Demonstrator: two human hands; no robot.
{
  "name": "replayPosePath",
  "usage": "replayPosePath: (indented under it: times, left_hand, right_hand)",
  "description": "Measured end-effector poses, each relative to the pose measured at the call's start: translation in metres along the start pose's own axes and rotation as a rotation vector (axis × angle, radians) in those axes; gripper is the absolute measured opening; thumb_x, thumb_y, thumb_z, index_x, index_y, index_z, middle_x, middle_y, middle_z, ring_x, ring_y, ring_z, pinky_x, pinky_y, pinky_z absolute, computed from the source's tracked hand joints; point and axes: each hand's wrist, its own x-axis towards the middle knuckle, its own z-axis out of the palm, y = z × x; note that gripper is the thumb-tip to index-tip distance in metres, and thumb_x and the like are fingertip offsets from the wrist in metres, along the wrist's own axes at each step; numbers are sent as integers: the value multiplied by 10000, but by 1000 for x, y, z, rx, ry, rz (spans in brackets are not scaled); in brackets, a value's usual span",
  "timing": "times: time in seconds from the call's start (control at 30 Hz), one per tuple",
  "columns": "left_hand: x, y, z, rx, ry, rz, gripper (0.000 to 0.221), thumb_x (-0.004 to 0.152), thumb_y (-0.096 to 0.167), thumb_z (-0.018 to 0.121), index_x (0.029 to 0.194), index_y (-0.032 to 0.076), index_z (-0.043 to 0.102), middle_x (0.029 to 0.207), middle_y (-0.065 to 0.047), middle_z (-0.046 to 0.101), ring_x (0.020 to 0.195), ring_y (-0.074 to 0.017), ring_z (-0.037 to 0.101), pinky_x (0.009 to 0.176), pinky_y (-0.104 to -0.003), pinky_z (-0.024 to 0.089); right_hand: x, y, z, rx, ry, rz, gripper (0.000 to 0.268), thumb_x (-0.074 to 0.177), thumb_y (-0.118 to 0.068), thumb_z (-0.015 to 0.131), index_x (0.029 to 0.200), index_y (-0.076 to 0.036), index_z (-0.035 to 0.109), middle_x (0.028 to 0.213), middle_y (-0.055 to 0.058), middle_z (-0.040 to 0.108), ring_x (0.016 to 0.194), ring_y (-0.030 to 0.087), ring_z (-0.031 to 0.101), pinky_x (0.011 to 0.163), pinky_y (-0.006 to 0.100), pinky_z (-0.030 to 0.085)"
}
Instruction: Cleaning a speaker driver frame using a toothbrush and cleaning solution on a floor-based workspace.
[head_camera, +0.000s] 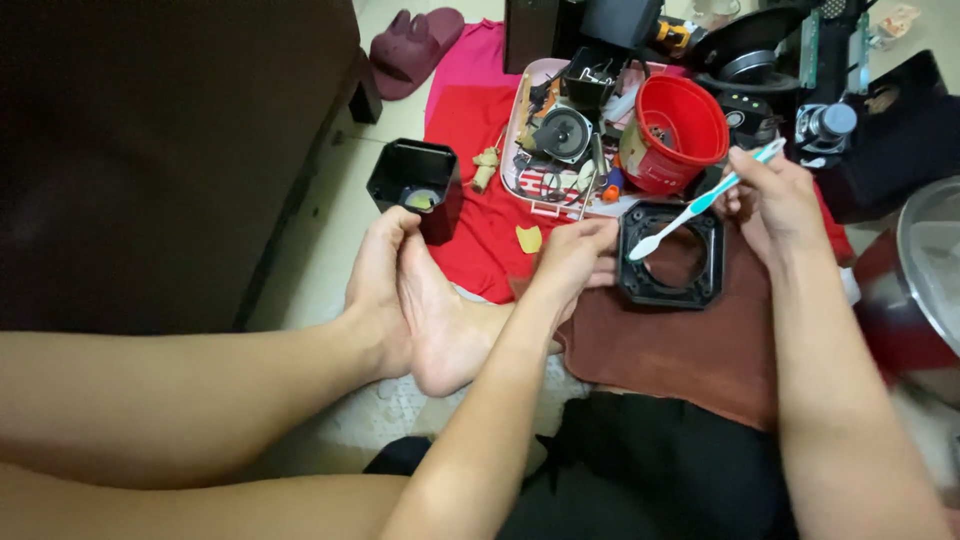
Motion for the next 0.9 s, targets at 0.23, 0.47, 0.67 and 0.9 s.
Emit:
replayPosePath:
  times: [0.23,0.47,0.67,0.9]
  left_hand:
    - [-8,-16,-10,-110,194,6,299,836,71,504,1110,-34,561,876,-137,616,688,-179,589,532,-267,485]
    - [-46,-30,-21,-414,328,49,375,931,89,367,1272,-64,392,1179,-234,514,1127,-342,498,931,-499,397]
    - [0,-60,-43,-475,298,119,367,914,140,483,1243,-20,451,1138,-211,556,1065,-329,540,860,-511,449]
    - [8,-59,-46,-494,296,129,377,885,142,560,1212,-31,484,1127,-209,561,1019,-315,561,820,-515,475]
  right_hand:
    - [9,-14,32,4,-57,32,112,875,-198,610,868,-92,572,732,14,587,533,55,506,415,145,354]
    - [19,49,51,-95,-10,123,311,816,-136,675,1069,-123,495,731,92,598,504,133,600,402,231,522]
    - [30,55,44,-88,51,187,233,864,-196,641,1037,-176,487,726,80,600,506,120,579,442,222,527]
    - [24,43,46,72,157,195,158,890,-202,609,1005,-201,502,786,91,613,610,117,613,569,206,553]
